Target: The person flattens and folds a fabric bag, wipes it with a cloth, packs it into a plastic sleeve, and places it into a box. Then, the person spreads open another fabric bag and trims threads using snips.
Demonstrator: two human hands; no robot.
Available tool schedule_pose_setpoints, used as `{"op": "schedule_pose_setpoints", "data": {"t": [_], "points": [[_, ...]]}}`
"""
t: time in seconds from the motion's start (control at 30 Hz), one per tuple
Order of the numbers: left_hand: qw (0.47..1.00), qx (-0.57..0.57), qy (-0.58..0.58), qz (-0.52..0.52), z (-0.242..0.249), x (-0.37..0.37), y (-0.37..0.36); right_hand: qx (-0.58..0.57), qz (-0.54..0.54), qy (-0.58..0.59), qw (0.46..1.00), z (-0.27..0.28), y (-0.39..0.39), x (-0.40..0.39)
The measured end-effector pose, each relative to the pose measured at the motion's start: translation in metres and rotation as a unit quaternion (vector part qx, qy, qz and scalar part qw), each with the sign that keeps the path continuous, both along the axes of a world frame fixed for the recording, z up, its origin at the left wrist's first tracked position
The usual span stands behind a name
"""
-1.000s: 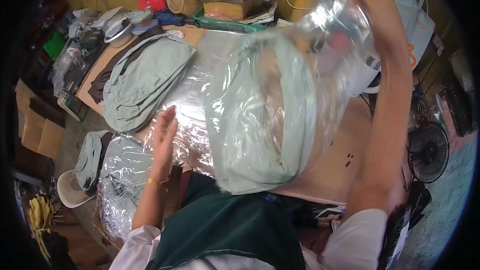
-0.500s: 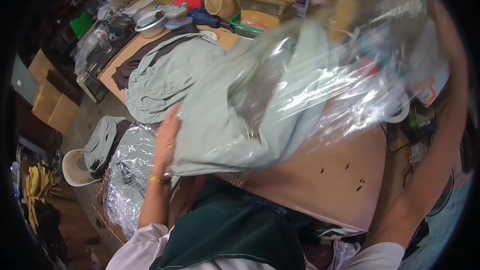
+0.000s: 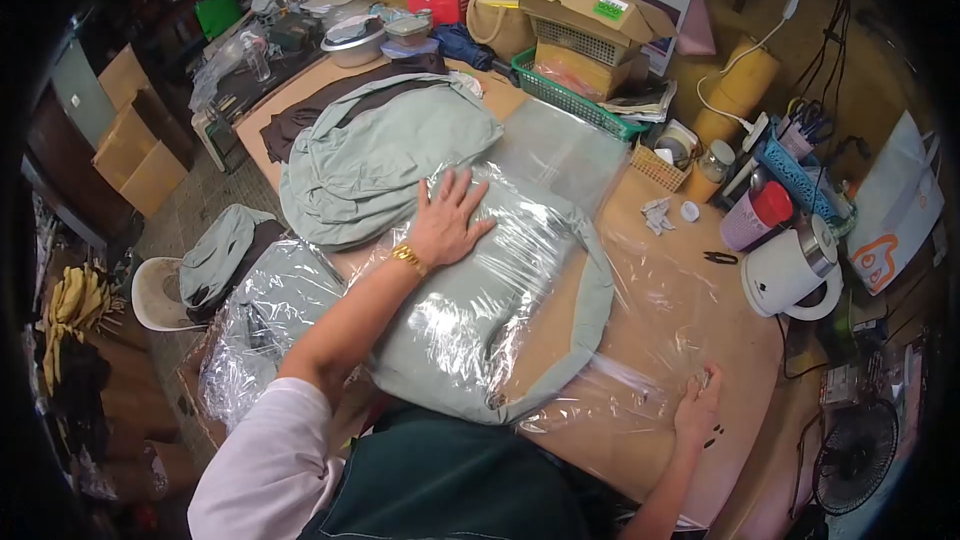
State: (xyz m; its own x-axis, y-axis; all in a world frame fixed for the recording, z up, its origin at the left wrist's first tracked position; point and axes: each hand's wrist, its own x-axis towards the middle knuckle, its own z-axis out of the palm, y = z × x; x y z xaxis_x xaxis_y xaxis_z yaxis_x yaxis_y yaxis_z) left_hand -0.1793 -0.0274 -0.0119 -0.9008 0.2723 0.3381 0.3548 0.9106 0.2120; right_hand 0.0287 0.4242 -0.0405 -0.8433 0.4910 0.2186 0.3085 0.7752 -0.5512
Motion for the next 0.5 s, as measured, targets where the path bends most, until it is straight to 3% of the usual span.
{"op": "schedule_pose_setpoints", "data": {"t": [0.07, 0.13, 0.2, 0.27, 0.33, 0.4, 0.43, 0.47, 0.5], "points": [[0.997, -0.042, -0.062, 0.021, -0.019, -0.022, 0.004, -0.063, -0.013, 0.005, 0.998, -0.029, 0.041, -0.002], [0.99, -0.066, -0.125, 0.005, -0.003, -0.031, 0.002, -0.133, -0.033, 0.007, 0.991, -0.026, 0.047, 0.006], [0.976, -0.095, -0.194, 0.015, 0.033, -0.025, 0.017, -0.302, 0.026, -0.093, 0.948, 0.051, 0.016, -0.006], [0.99, -0.032, -0.077, -0.118, 0.081, 0.004, 0.057, -0.385, 0.115, 0.047, 0.915, 0.059, 0.009, -0.022], [0.917, 0.176, 0.026, -0.358, 0.115, 0.046, 0.109, -0.371, 0.217, -0.011, 0.903, 0.144, -0.052, -0.033], [0.847, 0.261, 0.137, -0.442, 0.15, 0.086, 0.147, -0.377, 0.343, 0.047, 0.859, 0.184, -0.092, -0.046], [0.843, 0.261, 0.139, -0.45, 0.162, 0.087, 0.15, -0.373, 0.338, 0.054, 0.862, 0.197, -0.095, -0.055], [0.882, 0.172, 0.121, -0.421, 0.176, 0.082, 0.147, -0.35, 0.372, 0.063, 0.857, 0.209, -0.095, -0.064], [0.883, 0.158, 0.134, -0.422, 0.182, 0.068, 0.139, -0.327, 0.405, 0.072, 0.851, 0.216, -0.093, -0.067]]}}
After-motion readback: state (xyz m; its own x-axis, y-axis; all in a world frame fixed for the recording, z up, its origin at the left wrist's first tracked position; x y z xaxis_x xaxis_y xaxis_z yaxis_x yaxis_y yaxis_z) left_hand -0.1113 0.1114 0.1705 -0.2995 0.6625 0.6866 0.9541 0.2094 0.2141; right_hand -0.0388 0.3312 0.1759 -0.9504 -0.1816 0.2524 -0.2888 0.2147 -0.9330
